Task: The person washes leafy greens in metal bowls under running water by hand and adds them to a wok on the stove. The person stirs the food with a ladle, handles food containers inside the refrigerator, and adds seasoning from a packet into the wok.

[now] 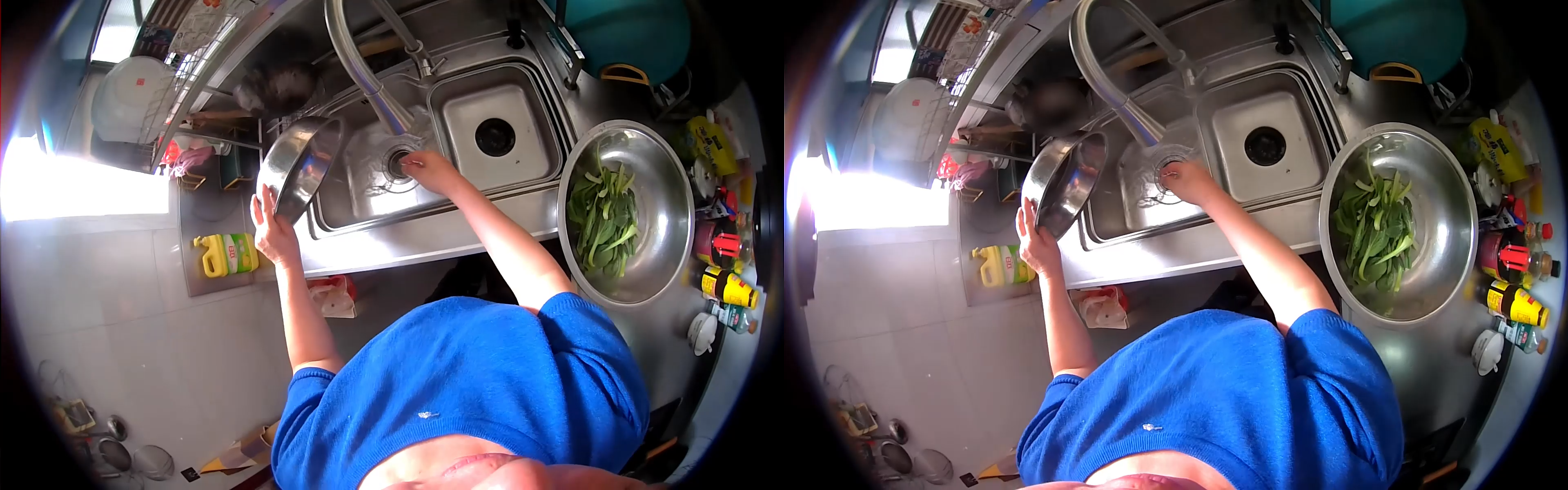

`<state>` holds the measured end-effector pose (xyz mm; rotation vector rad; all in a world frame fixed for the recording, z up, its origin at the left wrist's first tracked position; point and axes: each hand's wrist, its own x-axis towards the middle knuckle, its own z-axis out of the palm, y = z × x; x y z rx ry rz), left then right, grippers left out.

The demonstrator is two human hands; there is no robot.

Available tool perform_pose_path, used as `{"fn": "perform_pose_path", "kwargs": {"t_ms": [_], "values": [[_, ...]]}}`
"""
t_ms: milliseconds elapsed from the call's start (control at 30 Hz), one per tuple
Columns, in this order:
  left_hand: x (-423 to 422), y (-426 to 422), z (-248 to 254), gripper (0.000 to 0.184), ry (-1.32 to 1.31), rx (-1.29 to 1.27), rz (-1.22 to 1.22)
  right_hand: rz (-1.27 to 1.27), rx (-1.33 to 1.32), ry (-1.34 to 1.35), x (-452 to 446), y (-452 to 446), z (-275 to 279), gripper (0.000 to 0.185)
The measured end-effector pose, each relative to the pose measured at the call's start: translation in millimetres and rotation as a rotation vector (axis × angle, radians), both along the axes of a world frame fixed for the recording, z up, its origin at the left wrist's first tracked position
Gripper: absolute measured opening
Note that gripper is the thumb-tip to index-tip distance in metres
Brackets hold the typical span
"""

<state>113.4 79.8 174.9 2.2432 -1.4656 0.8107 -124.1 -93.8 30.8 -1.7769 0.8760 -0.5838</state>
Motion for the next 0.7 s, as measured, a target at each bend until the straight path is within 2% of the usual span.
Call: {"fn": "perform_pose_path", "kwargs": {"t_ms": [33,67,133,167,200,233,300,333,400,433,467,500,533,567,600,700], "values": [[2,0,-2,0.06,-0.024,-0.012,-0.008,0.105,0.313,-0.189,-1,-1,7,0.024],[4,0,-5,0.062,-0.04,-0.004,0.008,0.122,0.304,-0.193,-5,2,15,0.024],[11,0,-10,0.064,-0.083,-0.015,-0.007,-0.217,-0.669,0.186,-23,12,29,0.024],[8,0,-10,0.066,0.048,0.044,0.08,-0.164,-0.287,0.044,-27,11,35,0.023],[13,-1,-14,0.066,0.035,-0.001,0.025,-0.109,0.094,-0.084,-31,9,38,0.022],[16,-2,-16,0.065,0.066,-0.027,0.001,-0.106,0.084,-0.078,-36,8,37,0.022],[24,-3,-21,0.064,0.175,-0.055,0.013,-0.177,-0.352,0.154,-44,10,33,0.02],[26,-5,-25,0.064,0.256,-0.056,0.041,-0.202,-0.354,0.172,-45,16,32,0.02],[39,-9,-42,0.06,0.654,-0.259,-0.038,-0.24,0.04,-0.037,-51,35,32,0.018],[60,-11,-70,0.058,0.967,-0.37,-0.112,-0.235,0.154,-0.11,-55,47,26,0.018],[57,-13,-66,0.054,1.253,-0.378,-0.162,-0.26,0.151,-0.178,-57,61,20,0.017],[51,-13,-64,0.051,1.541,-0.345,0.003,-0.245,0.164,-0.171,-69,76,19,0.017],[78,-13,-96,0.045,1.661,-0.217,0.073,-0.232,0.174,-0.171,-81,90,29,0.018],[93,-16,-130,0.039,1.723,-0.07,0.134,-0.277,0.34,-0.142,-96,106,41,0.021],[65,-24,-117,0.032,1.848,-0.017,-0.001,-0.321,0.51,-0.117,-113,123,50,0.023],[15,-53,-134,0.031,2.114,0.189,-0.069,-0.628,0.809,-0.229,-177,181,52,0.04]]}}
